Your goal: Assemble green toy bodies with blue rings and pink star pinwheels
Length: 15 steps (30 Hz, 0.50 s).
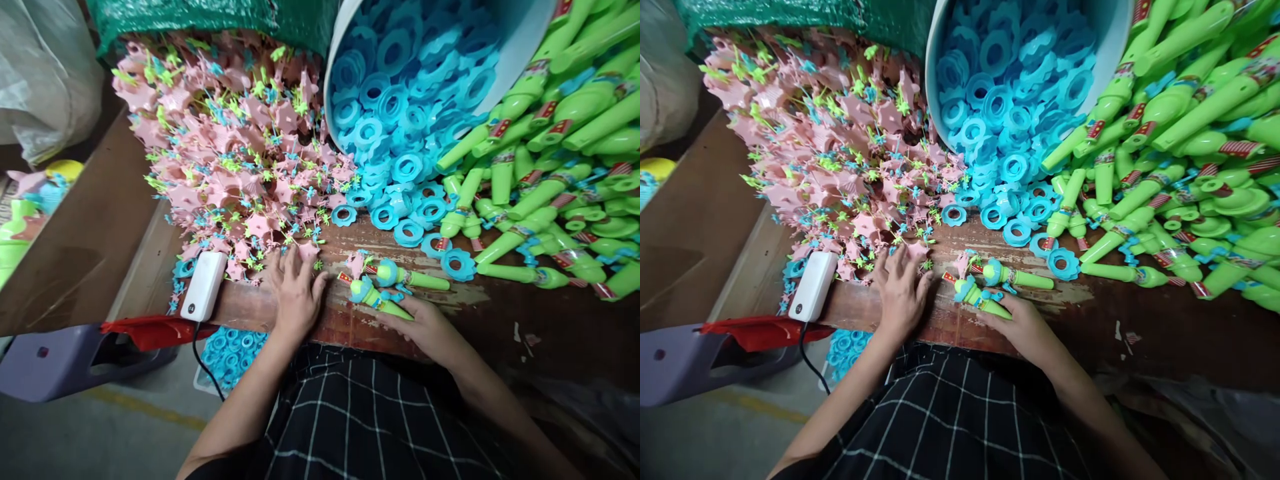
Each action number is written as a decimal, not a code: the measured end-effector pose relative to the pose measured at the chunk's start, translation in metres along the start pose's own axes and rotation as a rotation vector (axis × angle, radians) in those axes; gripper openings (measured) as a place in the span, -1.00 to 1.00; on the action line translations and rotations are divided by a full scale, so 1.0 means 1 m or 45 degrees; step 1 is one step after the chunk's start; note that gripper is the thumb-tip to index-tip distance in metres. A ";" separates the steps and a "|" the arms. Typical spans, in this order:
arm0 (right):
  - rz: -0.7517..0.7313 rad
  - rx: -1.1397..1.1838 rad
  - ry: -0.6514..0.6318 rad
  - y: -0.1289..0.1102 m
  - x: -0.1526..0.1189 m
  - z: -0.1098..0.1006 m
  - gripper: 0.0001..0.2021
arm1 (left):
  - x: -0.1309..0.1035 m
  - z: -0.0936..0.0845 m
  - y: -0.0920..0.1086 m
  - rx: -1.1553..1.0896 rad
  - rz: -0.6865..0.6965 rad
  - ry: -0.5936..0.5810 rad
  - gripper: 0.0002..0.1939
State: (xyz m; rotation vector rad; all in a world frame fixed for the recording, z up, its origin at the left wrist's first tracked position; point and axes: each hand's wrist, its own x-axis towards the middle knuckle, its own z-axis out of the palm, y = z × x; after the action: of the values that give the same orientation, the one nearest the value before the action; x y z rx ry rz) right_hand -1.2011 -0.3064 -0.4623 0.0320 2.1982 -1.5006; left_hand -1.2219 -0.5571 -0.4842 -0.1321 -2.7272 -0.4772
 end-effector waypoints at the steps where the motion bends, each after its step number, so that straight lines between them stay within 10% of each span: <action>1: -0.004 -0.021 0.010 -0.001 -0.001 -0.001 -0.58 | -0.005 0.000 0.005 -0.048 0.012 -0.041 -0.78; 8: -0.006 -0.101 0.098 -0.001 -0.008 -0.005 -0.48 | 0.012 0.005 -0.003 -0.226 -0.094 0.107 -0.70; 15: -0.080 -0.084 0.123 0.005 -0.008 0.000 -0.51 | 0.071 -0.001 -0.033 0.043 0.029 -0.125 -0.72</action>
State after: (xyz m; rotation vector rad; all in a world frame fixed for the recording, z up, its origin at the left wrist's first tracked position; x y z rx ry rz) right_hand -1.1930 -0.3028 -0.4633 0.0149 2.3444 -1.4876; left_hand -1.2924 -0.5863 -0.4668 -0.1820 -2.8245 -0.4285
